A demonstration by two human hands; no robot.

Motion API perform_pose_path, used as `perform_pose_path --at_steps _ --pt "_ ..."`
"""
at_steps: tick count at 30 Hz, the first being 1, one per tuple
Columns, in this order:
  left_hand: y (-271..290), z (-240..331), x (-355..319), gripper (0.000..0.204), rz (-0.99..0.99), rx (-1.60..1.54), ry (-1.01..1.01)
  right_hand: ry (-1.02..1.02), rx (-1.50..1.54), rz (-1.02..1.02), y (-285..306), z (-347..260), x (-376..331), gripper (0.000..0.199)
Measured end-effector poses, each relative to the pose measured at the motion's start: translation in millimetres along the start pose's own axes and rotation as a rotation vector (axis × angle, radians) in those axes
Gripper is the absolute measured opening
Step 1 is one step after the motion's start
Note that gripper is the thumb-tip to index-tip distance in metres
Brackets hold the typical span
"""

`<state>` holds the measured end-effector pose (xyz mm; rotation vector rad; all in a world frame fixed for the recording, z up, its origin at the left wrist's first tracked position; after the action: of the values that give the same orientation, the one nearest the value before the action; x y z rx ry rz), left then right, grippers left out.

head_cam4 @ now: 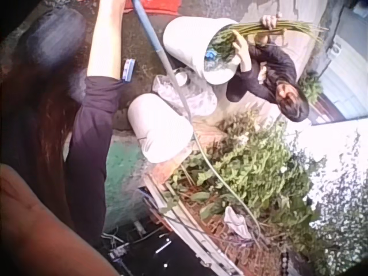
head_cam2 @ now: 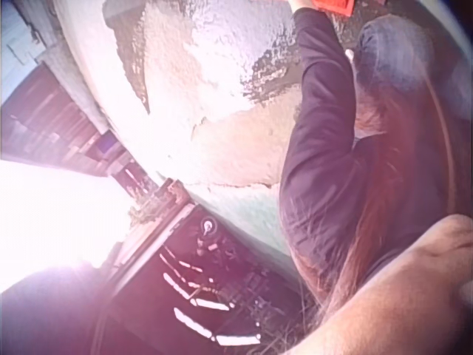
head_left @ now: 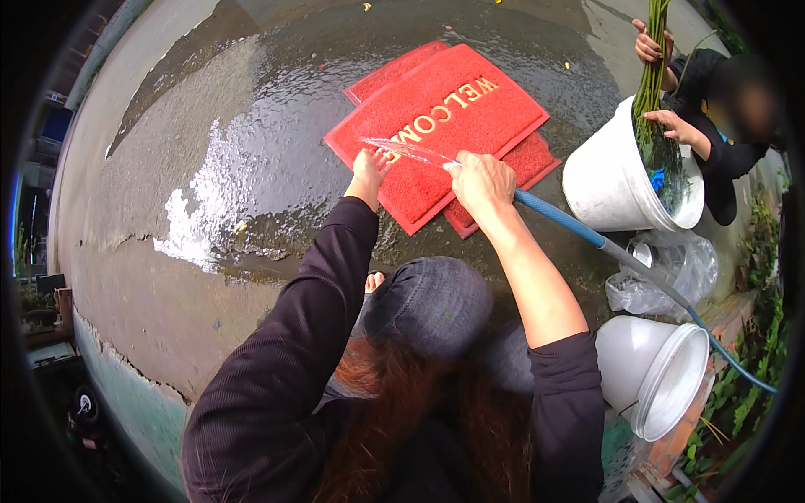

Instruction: The person kneels on a wet concrete surface and scrubs two red welcome mats with a blue scrubbing block while rinsing them with a hose. Another person is visible nearby washing plants in a bucket. The recorder flips and rinses the mats repeatedly before lifting them at the end.

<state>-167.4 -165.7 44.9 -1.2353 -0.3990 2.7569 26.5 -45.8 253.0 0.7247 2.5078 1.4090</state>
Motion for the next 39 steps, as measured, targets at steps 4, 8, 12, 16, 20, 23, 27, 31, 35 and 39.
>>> perform_pose_path --at_steps 4,8,12,16,20,23,27,31,35,39 --pt "9.7 6.8 36.2 0.048 0.050 -0.137 -0.008 0.028 0.013 -0.086 -3.9 -16.7 -9.5 0.024" --pt "61.6 8.1 82.4 0.047 0.052 -0.228 -0.138 0.039 0.021 -0.203 -17.8 -21.8 -14.7 0.025" --pt "25.2 -0.6 33.5 0.043 0.237 -0.033 -0.070 -0.073 -0.081 -0.207 -26.7 26.0 -11.9 0.027" --pt "28.8 -9.3 31.8 0.050 0.119 0.057 -0.028 -0.219 -0.189 -0.054 -13.2 81.7 2.2 0.025" --pt "49.7 -14.0 40.6 0.052 0.119 0.176 -0.067 -0.336 -0.286 0.141 25.2 125.4 14.3 0.027" --pt "64.3 -14.0 35.8 0.043 0.219 0.402 -0.142 -0.444 -0.351 0.225 46.0 144.4 12.5 0.028" --pt "67.1 -23.1 5.3 0.031 0.235 1.158 -0.594 -0.553 -0.409 0.254 60.8 157.6 14.4 0.030" --pt "48.0 -54.0 -19.0 0.029 0.019 1.236 -0.653 -0.589 -0.405 0.313 70.4 156.3 16.7 0.030" --pt "45.0 -75.8 -32.3 0.031 -0.068 1.474 -0.850 -0.585 -0.394 0.361 74.8 152.8 20.8 0.030" --pt "28.6 -73.8 -66.6 0.031 -0.166 1.516 -0.864 -0.559 -0.352 0.390 76.5 145.4 24.7 0.030"
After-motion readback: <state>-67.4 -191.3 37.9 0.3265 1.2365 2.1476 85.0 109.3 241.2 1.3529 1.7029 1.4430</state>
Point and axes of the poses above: each hand's wrist, its own x-axis towards the middle knuckle, its own y-axis out of the back of the hand, z = x × y, the point moved 1 cm from there along x, towards the middle knuckle, and after that the axes turned 9 degrees about x, right-handed, at the moved point
